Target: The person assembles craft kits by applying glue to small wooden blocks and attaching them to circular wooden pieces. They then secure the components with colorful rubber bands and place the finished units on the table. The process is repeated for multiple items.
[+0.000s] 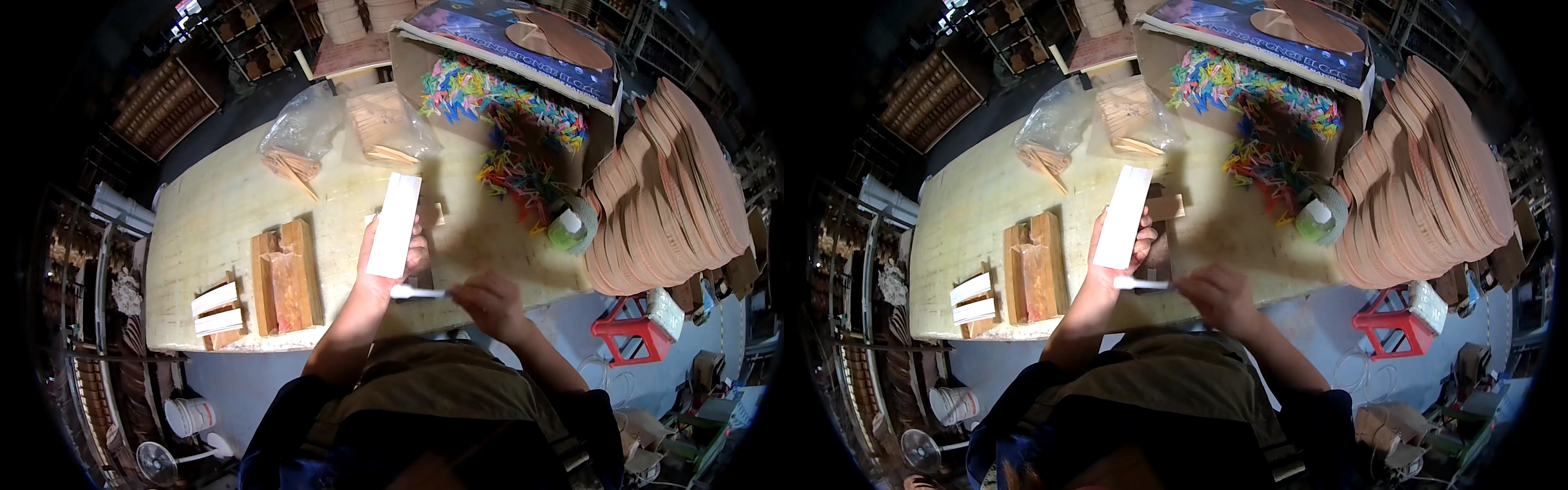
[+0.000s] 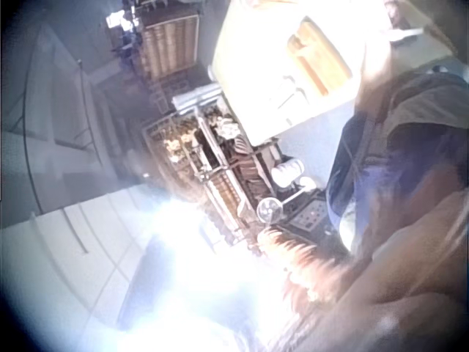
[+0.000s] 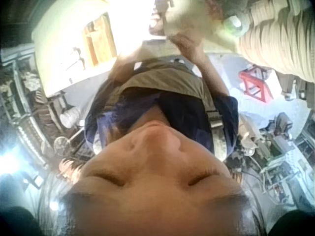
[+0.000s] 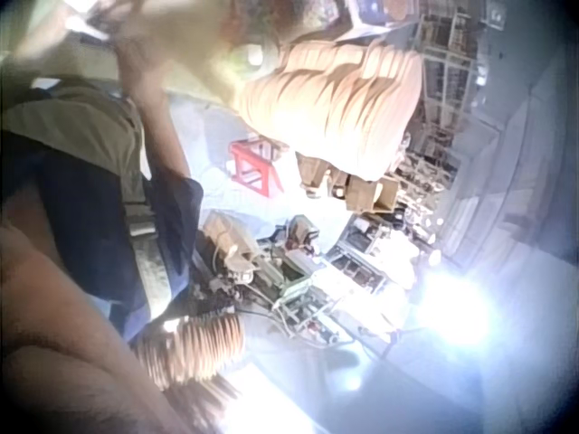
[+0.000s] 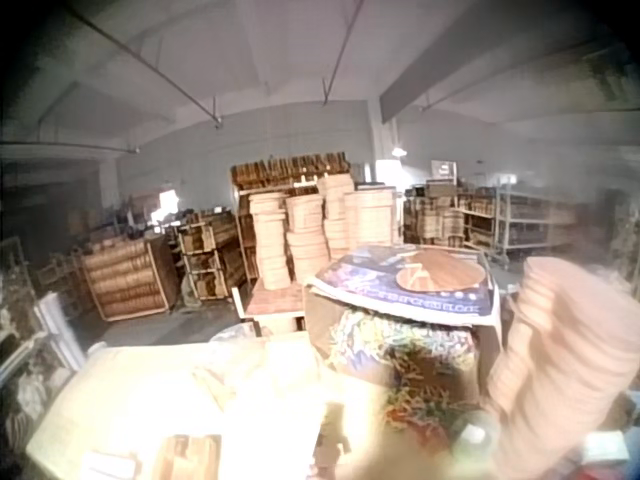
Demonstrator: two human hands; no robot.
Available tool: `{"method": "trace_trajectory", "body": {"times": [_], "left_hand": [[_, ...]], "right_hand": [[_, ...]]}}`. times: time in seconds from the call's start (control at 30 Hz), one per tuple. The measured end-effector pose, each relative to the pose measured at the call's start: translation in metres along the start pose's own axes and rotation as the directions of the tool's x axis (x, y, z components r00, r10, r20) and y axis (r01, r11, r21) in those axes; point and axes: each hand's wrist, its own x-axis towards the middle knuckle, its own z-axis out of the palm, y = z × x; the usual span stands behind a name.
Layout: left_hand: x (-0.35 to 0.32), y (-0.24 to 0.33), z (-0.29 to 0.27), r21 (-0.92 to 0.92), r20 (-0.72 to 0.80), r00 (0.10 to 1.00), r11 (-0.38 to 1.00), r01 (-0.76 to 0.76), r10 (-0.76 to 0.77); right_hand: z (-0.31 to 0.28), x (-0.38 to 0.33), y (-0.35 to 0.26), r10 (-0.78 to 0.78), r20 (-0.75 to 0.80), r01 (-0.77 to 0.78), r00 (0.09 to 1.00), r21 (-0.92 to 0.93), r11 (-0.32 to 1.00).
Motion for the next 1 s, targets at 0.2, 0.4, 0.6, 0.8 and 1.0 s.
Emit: {"method": "trace_trajectory", "body": {"times": [0.2,0.4,0.6,0.8,1.0], "left_hand": [[0.0,-0.008,-0.001,-0.011,-0.038,0.999,1.0,0.02,-0.021],[-0.001,-0.022,-0.002,0.155,-0.084,0.996,0.988,0.029,-0.017],[-0.01,-0.027,0.004,0.116,-0.188,0.979,0.988,0.101,-0.078],[-0.013,-0.028,-0.004,0.109,-0.07,0.981,0.976,0.187,-0.18],[-0.02,-0.025,-0.005,0.123,-0.106,0.986,0.983,0.139,-0.126]], "right_hand": [[-0.009,0.015,-0.005,-0.021,0.093,0.013,0.995,0.088,0.996],[-0.011,0.017,0.032,0.386,0.207,-0.431,0.899,0.257,0.865],[-0.018,0.025,0.041,0.369,0.024,-0.368,0.929,0.14,0.919],[-0.015,0.035,0.052,0.504,-0.06,-0.484,0.862,0.199,0.852],[-0.024,0.036,0.02,0.338,0.181,-0.377,0.923,0.27,0.886]]}}
